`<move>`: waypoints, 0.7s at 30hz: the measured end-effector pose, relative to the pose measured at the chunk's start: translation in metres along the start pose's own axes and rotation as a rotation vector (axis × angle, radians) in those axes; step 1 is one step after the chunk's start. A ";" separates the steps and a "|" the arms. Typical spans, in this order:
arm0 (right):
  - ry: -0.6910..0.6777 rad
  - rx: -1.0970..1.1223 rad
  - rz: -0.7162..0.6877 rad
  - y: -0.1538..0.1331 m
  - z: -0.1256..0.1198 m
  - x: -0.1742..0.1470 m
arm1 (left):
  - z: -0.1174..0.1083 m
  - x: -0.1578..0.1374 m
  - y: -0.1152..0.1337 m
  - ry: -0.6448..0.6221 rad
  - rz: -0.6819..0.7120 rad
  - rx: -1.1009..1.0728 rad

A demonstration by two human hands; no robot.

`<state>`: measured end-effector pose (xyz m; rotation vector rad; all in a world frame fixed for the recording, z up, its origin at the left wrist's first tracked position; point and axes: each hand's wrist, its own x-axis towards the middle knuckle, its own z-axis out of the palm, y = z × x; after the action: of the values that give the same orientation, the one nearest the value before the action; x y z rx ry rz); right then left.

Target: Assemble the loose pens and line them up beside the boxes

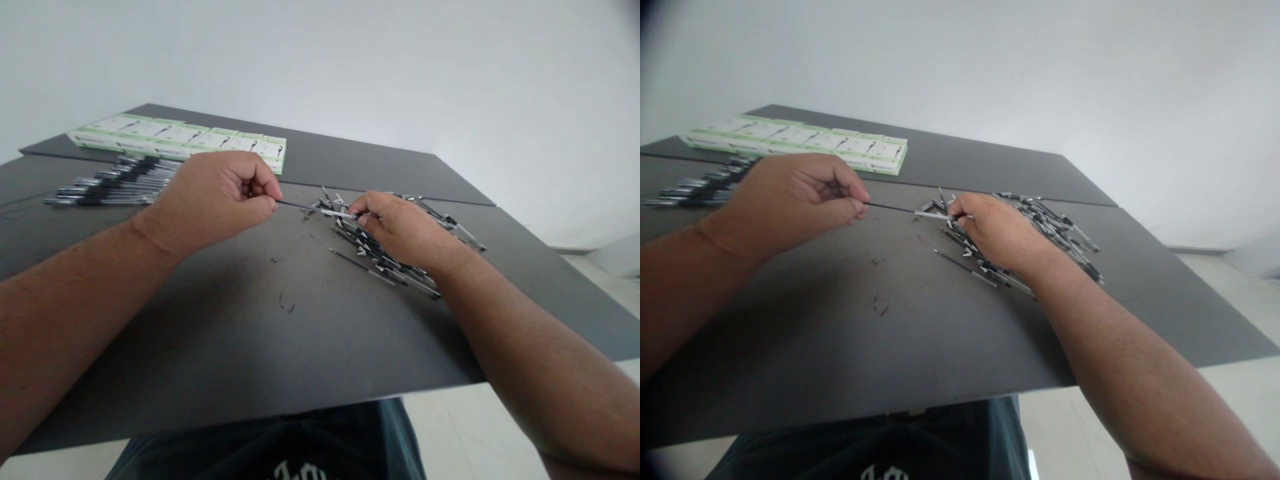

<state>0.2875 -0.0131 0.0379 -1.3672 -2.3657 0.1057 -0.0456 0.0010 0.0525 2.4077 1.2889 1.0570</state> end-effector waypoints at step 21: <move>-0.034 -0.055 -0.025 -0.004 -0.001 0.001 | 0.000 0.001 0.008 0.025 0.001 0.140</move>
<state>0.2838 -0.0144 0.0401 -1.3707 -2.4296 0.0570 -0.0404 -0.0031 0.0571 2.5033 1.4152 1.0327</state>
